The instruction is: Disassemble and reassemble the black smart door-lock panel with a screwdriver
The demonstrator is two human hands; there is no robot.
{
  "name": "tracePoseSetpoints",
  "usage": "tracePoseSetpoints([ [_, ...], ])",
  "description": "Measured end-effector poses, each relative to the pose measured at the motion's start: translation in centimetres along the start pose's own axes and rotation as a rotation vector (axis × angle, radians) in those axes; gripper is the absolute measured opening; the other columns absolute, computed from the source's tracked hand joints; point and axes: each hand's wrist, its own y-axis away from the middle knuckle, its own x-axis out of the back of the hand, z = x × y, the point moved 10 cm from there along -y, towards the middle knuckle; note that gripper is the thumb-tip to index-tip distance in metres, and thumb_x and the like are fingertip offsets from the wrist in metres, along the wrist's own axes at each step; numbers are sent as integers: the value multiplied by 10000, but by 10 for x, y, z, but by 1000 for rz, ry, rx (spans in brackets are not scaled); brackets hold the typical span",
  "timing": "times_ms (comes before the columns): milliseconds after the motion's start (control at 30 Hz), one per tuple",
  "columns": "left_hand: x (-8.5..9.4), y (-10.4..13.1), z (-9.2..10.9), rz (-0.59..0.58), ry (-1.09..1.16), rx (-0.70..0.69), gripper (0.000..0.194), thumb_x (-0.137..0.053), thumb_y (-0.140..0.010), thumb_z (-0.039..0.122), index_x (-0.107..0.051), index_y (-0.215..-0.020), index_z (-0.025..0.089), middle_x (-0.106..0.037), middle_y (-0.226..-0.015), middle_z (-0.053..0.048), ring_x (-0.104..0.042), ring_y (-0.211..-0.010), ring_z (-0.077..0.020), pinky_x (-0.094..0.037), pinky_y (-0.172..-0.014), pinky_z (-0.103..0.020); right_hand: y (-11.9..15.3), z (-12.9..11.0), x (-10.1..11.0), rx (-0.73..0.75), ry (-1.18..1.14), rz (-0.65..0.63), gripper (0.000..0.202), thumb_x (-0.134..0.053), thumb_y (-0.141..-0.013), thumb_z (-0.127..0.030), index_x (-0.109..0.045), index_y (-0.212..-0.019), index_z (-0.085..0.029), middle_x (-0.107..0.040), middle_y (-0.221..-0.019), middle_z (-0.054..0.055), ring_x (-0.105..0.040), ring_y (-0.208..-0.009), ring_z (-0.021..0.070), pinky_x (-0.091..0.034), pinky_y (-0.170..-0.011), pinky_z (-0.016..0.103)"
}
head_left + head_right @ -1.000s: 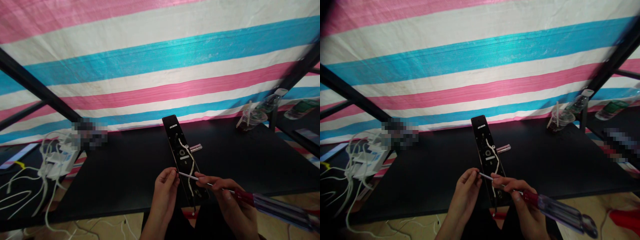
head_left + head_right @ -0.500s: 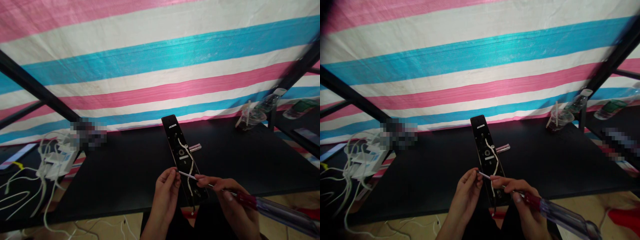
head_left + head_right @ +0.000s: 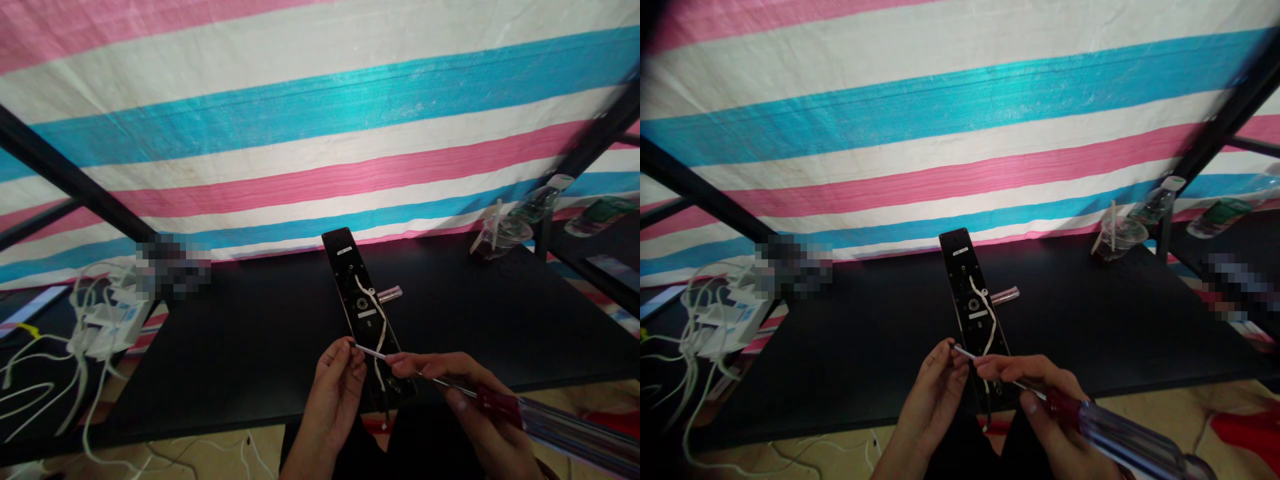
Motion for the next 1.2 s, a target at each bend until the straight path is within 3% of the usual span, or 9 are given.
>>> tracePoseSetpoints([
  [200, -2, 4, 7, 40, 2, -42, 359, -990, -505, 232, -764, -756, 108, -697, -668, -25, -640, -600, -71, -526, -551, -131, -9, -1, 0, 0, 57, 43, 190, -610, -962, -302, -756, -1081, -278, -763, -1167, 110, -739, -1071, 298, -623, -909, 424],
  [433, 4, 9, 21, 170, -21, -168, 455, -1016, -386, 248, -766, -740, 110, -716, -702, -24, -656, -605, -78, -555, -572, -139, -19, -10, 1, 106, 76, 95, 143, -724, -896, -355, -805, -999, -298, -804, -1009, 85, -784, -915, 285, -669, -786, 359],
  [667, -13, 9, 21, 27, 13, -168, 357, -987, -509, 268, -763, -761, 149, -669, -656, 3, -610, -588, -65, -538, -572, -149, -6, 2, 5, 89, -80, 299, 136, -696, -920, -307, -799, -1002, -272, -799, -1029, 85, -774, -955, 303, -671, -831, 407],
  [867, -23, 6, 28, -56, -74, -215, 340, -946, -599, 330, -775, -835, 155, -646, -652, -2, -589, -606, -81, -513, -584, -170, -7, 15, 7, 108, -152, 296, 158, -665, -941, -261, -784, -1046, -253, -783, -1083, 88, -751, -1037, 309, -634, -932, 457],
  [1000, -13, -7, 46, 18, -370, -385, 389, -878, -694, 418, -779, -957, 149, -718, -818, -63, -645, -721, -131, -530, -670, -209, -43, -2, 14, 218, -115, 336, 124, -667, -939, -257, -776, -997, -245, -789, -1032, 69, -761, -997, 289, -631, -931, 493],
  [1100, -13, -16, 61, 95, -659, -632, 339, -828, -765, 370, -772, -1048, 193, -718, -1147, -99, -659, -1068, -196, -517, -905, -240, -99, -14, 23, 298, 11, 394, 160, -651, -946, -325, -770, -938, -219, -792, -971, 63, -769, -928, 271, -646, -889, 479],
  [1200, -16, -29, 52, 79, -755, -702, 437, -810, -785, 304, -721, -1208, 238, -642, -1354, -88, -561, -1298, -216, -427, -1079, -272, -167, -11, 23, 336, 192, 342, 282, -644, -929, -440, -776, -853, -203, -789, -908, 70, -766, -882, 261, -637, -890, 457],
])
